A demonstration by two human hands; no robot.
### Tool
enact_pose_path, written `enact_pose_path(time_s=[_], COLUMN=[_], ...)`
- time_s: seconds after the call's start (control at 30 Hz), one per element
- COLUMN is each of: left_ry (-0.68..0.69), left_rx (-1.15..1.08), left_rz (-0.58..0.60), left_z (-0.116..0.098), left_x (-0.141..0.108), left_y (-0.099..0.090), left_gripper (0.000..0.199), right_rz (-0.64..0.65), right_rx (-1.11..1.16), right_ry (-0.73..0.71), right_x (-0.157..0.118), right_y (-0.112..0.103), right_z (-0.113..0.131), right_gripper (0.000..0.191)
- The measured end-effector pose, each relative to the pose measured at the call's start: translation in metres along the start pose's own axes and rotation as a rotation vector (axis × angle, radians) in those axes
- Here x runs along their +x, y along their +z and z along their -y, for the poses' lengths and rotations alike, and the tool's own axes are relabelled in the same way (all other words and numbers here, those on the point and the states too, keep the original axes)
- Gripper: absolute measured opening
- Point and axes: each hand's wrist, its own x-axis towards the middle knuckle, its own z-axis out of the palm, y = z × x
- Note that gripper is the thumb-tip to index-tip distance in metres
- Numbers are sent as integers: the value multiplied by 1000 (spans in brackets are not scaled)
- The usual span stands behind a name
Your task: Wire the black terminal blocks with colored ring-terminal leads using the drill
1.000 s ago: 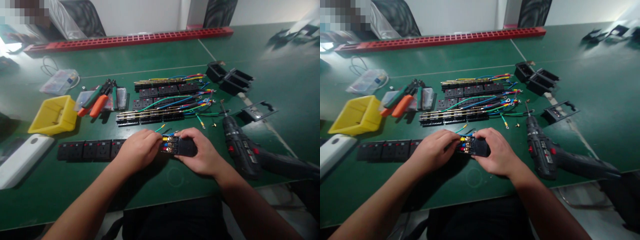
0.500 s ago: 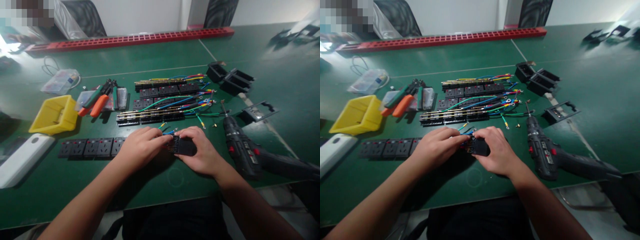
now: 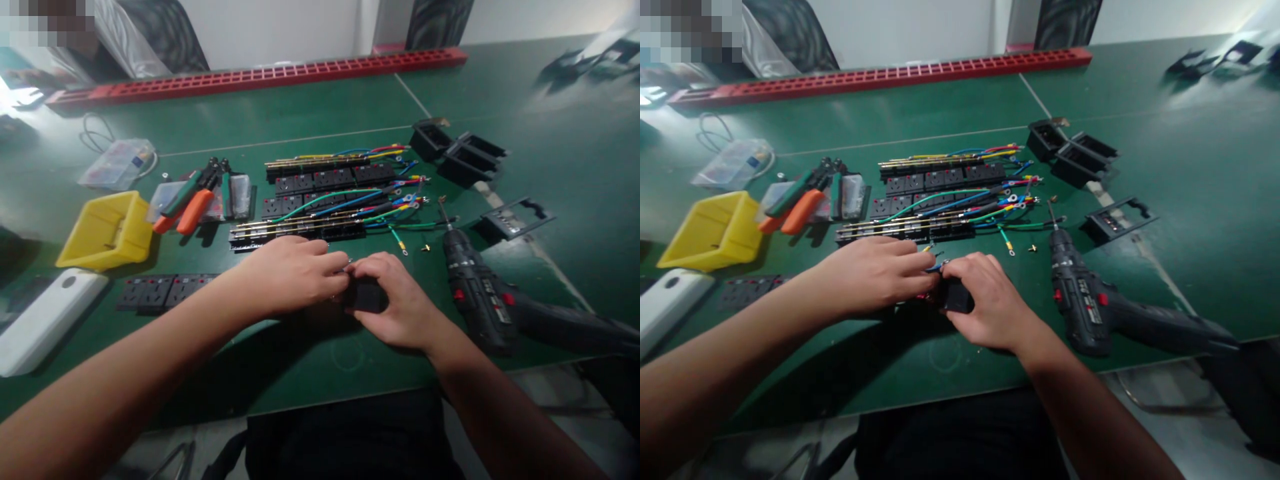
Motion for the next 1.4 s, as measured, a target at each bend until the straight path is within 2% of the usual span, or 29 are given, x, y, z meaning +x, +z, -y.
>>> enact_pose_path(time_s=[0.27,0.43,0.63,0.83,0.9,1.03,1.27,1.4], left_ry=[29,-31,-343,-318,-348,-430,-443,-570], left_rx=[34,101,-141,-39,-41,-111,-262,-413], left_rz=[14,44,-161,-227,-227,-218,-291,-322], left_z=[0,-5,-17,-27,-31,-38,-41,-47], left_x=[1,-6,-19,-27,-28,-30,-28,-21], left_y=[4,14,25,24,25,32,38,32], left_gripper=[13,22,20,21,21,22,21,18], right_rz=[16,9,7,3,0,-2,3,-4], right_rx=[-11,-6,3,-17,-21,-22,-28,-53], right_ry=[-6,-16,-3,-12,-19,-24,-25,-32], right_x=[0,1,0,0,-1,0,0,0], right_y=[-2,-2,-2,-2,-2,-2,-2,-2], right_z=[1,1,2,3,3,3,3,4], right_gripper=[48,48,48,46,45,44,43,41])
